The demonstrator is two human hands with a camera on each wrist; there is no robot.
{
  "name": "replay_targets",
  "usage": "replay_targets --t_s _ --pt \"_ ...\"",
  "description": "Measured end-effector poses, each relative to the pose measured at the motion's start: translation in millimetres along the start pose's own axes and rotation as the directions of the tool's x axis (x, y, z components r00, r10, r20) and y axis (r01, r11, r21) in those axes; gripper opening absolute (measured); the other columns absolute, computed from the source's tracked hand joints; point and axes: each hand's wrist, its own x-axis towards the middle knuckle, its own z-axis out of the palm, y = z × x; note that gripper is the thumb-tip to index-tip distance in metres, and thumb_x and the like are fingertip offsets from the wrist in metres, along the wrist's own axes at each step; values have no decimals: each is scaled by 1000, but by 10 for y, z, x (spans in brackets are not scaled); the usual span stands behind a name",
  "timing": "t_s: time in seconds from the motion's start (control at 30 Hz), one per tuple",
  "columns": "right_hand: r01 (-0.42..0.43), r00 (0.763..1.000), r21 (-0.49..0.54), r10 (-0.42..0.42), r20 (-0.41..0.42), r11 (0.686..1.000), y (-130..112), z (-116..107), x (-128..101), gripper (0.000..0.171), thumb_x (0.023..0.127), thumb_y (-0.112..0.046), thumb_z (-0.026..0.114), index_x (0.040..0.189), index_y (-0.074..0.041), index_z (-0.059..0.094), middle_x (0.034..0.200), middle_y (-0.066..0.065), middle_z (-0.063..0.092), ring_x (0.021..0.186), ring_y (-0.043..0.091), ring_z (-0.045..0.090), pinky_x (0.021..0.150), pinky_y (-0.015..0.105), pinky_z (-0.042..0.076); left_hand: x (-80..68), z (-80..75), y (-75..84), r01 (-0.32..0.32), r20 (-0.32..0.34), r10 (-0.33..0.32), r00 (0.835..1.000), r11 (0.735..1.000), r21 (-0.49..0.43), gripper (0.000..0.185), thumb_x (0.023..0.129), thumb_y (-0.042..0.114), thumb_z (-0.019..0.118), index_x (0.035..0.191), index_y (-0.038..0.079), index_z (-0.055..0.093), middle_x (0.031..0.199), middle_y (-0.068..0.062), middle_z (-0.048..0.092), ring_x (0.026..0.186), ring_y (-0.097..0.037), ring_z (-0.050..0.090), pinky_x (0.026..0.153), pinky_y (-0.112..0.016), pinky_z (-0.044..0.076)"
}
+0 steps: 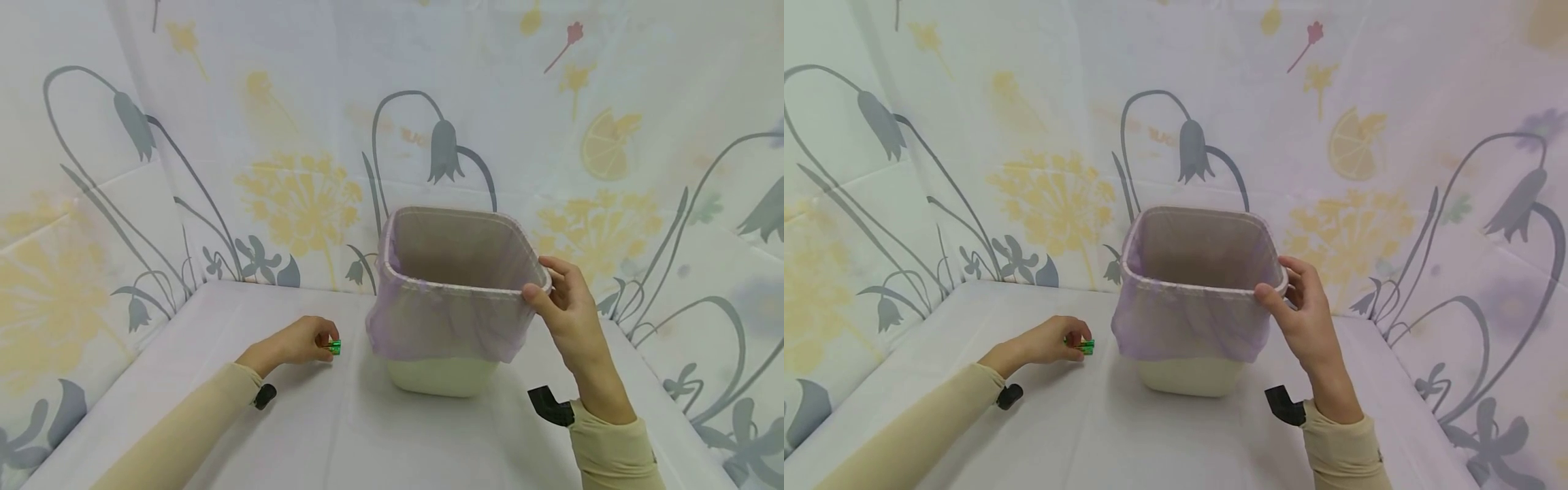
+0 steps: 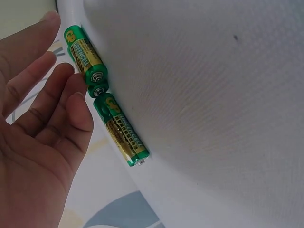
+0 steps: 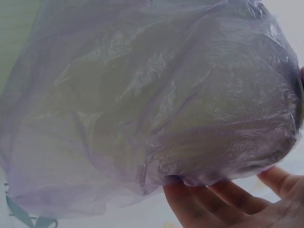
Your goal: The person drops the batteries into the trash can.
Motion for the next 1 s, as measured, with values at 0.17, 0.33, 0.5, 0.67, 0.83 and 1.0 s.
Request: replay_targets --t_s 0.17,0.33,0.5,0.67,0.83,1.0 --pt "2 1000 0 -2 1 1000 -3 1 5 48 95 -3 56 138 -2 36 128 21 43 99 12 57 82 17 47 9 8 8 0 1 0 1000 1000 27 23 76 8 80 94 8 65 73 3 55 69 -12 50 65 -27 44" --pt "-3 1000 -9 3 4 1000 -5 4 4 48 95 -3 56 138 -3 36 129 20 43 99 10 57 83 16 46 16 26 -2 15 20 -16 1000 999 35 24 75 9 81 93 10 65 72 4 55 68 -10 52 66 -27 45" --pt "3 1000 0 -3 2 1000 -15 14 4 47 94 -2 56 138 -5 38 128 18 44 99 11 57 83 16 46 2 54 -16 20 42 -21 999 999 27 25 75 9 80 95 10 65 74 4 57 70 -10 52 67 -27 46" --pt "7 1000 4 -7 -3 1000 -18 13 2 47 94 -2 57 138 -5 38 127 17 45 99 13 57 82 17 47 -19 64 -4 6 52 -7 999 1000 20 28 75 8 80 99 9 64 74 3 57 69 -10 53 66 -27 46" --pt "9 1000 -3 -9 -7 1000 -10 12 2 48 94 -2 57 138 -4 38 126 17 46 98 12 58 82 17 47 -29 83 -15 3 53 -4 999 1000 21 31 76 8 79 101 8 62 73 3 57 68 -9 52 65 -27 45" --pt "-3 1000 -14 3 -3 1000 -8 14 1 49 94 -3 57 139 -4 37 128 19 44 101 15 57 83 16 46 -37 100 -11 5 53 -6 999 1000 15 30 76 7 79 101 9 62 74 3 57 69 -9 52 64 -27 46"
